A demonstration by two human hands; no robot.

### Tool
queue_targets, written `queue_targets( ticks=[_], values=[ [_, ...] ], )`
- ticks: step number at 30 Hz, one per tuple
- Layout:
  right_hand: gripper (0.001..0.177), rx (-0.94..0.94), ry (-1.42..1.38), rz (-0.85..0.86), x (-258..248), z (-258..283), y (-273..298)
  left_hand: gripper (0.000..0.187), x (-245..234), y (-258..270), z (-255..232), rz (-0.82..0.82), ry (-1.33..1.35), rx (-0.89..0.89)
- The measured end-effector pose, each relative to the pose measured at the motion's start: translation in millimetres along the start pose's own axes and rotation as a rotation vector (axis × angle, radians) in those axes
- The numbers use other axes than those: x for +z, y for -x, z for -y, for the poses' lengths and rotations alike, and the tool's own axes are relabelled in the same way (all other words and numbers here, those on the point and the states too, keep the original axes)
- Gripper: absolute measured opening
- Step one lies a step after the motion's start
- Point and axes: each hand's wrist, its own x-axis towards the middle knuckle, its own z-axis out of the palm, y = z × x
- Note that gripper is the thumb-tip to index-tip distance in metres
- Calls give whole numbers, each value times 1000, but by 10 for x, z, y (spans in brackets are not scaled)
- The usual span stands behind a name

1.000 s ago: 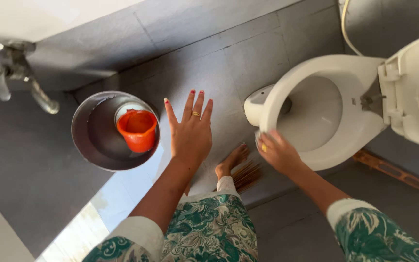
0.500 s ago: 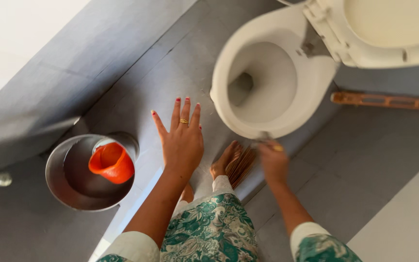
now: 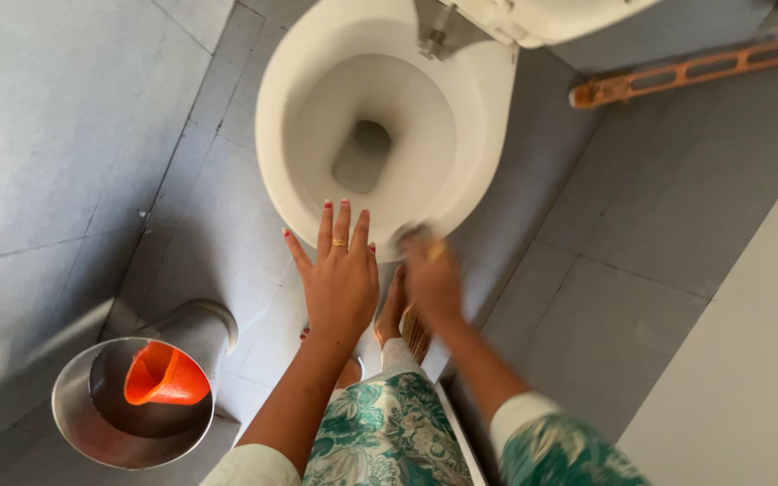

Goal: The person scrubs the toilet bowl with a brush, then wipes the seat and tank with a cloth. They repeatedly scoop water from a metal bucket using an orange cup and pour it into the bowl to rinse the surfaces.

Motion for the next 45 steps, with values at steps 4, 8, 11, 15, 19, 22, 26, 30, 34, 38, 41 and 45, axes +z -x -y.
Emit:
queue_targets(
  ticks=[4, 8, 11, 15, 19, 22, 26, 30, 34, 38, 41, 45],
  values=[
    [19, -18, 6, -117, -311, -1040, -1164, 44, 180, -255, -93, 20, -13, 33],
    [13, 46, 55, -4, -268, -1420, -1239, 45, 271, -490, -323, 42, -22, 46],
    [16, -17, -48, -49, -54, -1172, -348, 45, 326, -657, -518, 55, -30, 54],
    [20, -48, -188, -14, 108, -895, 125, 45, 448, -819, -667, 86, -37, 75],
    [21, 347, -390, 26, -66, -630, -34, 44, 492, -958, -737, 42, -25, 120],
    [25, 209, -285, -75, -232, -601, -402, 45, 550, -1118, -893, 106, -26, 61],
    [19, 417, -314, -57, -263, -865, -1231, 46, 700, -1084, -920, 87, -35, 124],
    [26, -51, -303, -230, -298, -1234, -2536, 46, 879, -1250, -1005, 84, -31, 138],
    [25, 31, -319, -181, -342, -1182, -2268, 46, 814, -1320, -1144, 118, -18, 109],
    [18, 307, -421, -98, -250, -958, -997, 45, 765, -1505, -1302, 125, 0, 132],
    [26, 415, -393, -44, -183, -932, -794, 47, 853, -1609, -1400, 109, 4, 145],
    [12, 117, -277, -339, -112, -1167, -1807, 52, 956, -1635, -1418, 105, -2, 158]
  ],
)
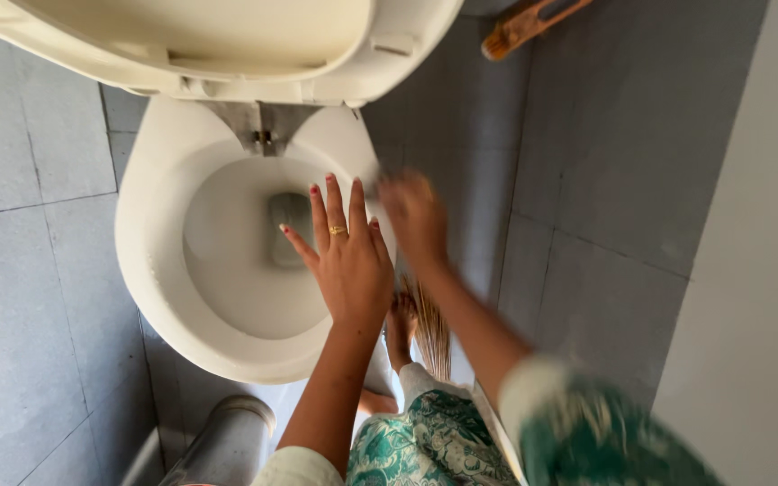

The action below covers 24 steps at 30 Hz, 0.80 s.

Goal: The person scrubs the toilet bowl with a brush, then wipes the seat and tank with a cloth. They repeatedly scoop water from a metal bucket using an orange cup and pour it into the bowl to rinse the surfaces.

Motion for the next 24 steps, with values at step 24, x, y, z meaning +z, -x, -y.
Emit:
queue_targets(
  ticks=[24],
  values=[
    [53, 642, -537, 96, 555, -725, 509, 55, 97, 301, 164, 42, -44, -39]
  ],
)
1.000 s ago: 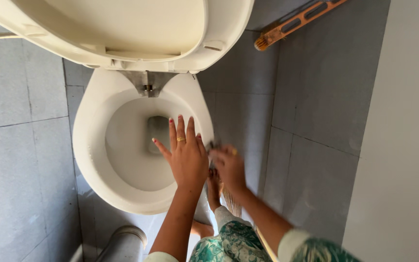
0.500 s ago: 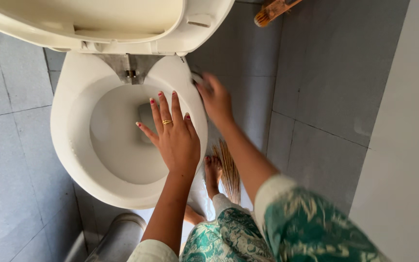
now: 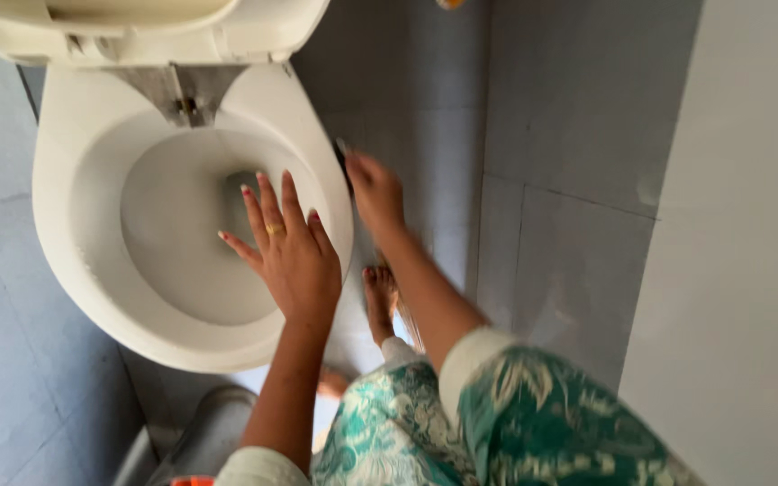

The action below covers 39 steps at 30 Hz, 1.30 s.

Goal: The person scrubs the toilet bowl with a brush, then wipes the seat and tank with a cloth. They repeatedly scoop water from a metal bucket using an orange cup and pour it into the bowl to rinse the surfaces.

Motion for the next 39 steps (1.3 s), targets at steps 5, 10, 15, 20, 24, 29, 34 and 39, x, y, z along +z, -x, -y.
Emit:
queue_targets(
  ticks=[5, 10, 15, 20, 24, 29, 34, 39],
  values=[
    [39, 564, -303, 33, 78, -518, 1697, 56, -14, 252, 26, -34, 26, -14],
    [27, 883, -1033, 2, 398, -433, 2009, 56, -116, 602, 503, -78, -11, -28],
    [23, 272, -441, -221, 32, -57, 1204, 53, -534, 1197, 1118, -113, 21, -125],
    [16, -855, 866, -161, -65, 628, 1052, 54, -744, 1737, 1587, -164, 27, -210],
    [16, -798, 1128, 140, 188, 843, 1575, 54, -941, 2241, 2006, -214, 17, -244],
    [18, -589, 1036, 335, 1119, 321, 2314, 53, -1044, 2549, 2183, -265, 58, -340],
    [22, -713, 1246, 480, 487, 558, 1586, 54, -1084, 2765, 2341, -287, 71, -368],
    [22, -907, 1494, 440, 470, 486, 1486, 53, -1140, 3056, 2621, -290, 82, -423]
  ],
)
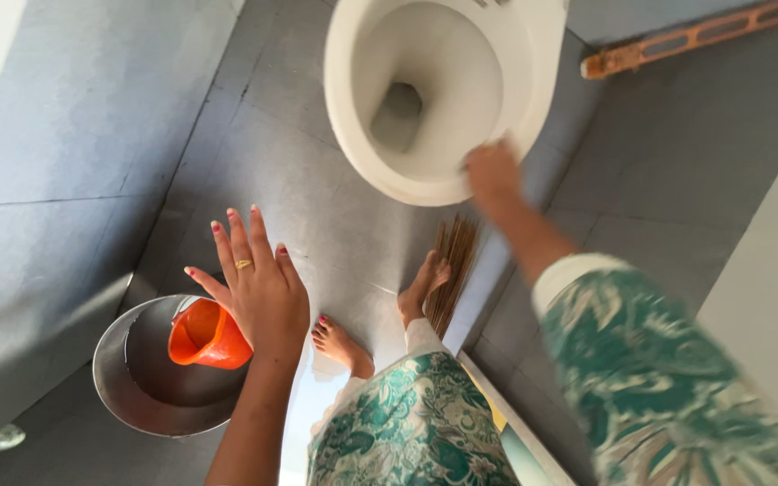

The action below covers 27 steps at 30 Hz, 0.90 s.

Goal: The person scrubs the toilet bowl with a brush, then wipes the seat and tank with a cloth. They repeatedly scoop water from a metal bucket using an orange cup and pour it into the bowl to rinse the surfaces.

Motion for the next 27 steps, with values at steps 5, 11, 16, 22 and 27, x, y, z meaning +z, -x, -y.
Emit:
queue_targets(
  ticks=[5, 11, 16, 22, 27],
  values=[
    [16, 557, -592, -198, 196, 1330, -122, 54, -47, 39, 14, -26, 23, -40],
    [15, 263, -405, -500, -121, 810, 656, 53, -32, 130, 84, -22, 27, -48],
    [17, 657, -489, -370, -153, 552, 787, 52, 48, 124, 133, 5, 45, -74],
    [28, 184, -418, -418, 139, 1479, 520, 54, 138, 193, 103, 21, 43, -76],
    [28, -224, -56, -328, -113, 1726, -649, 54, 232, 191, 257, 0, -54, -113]
  ],
)
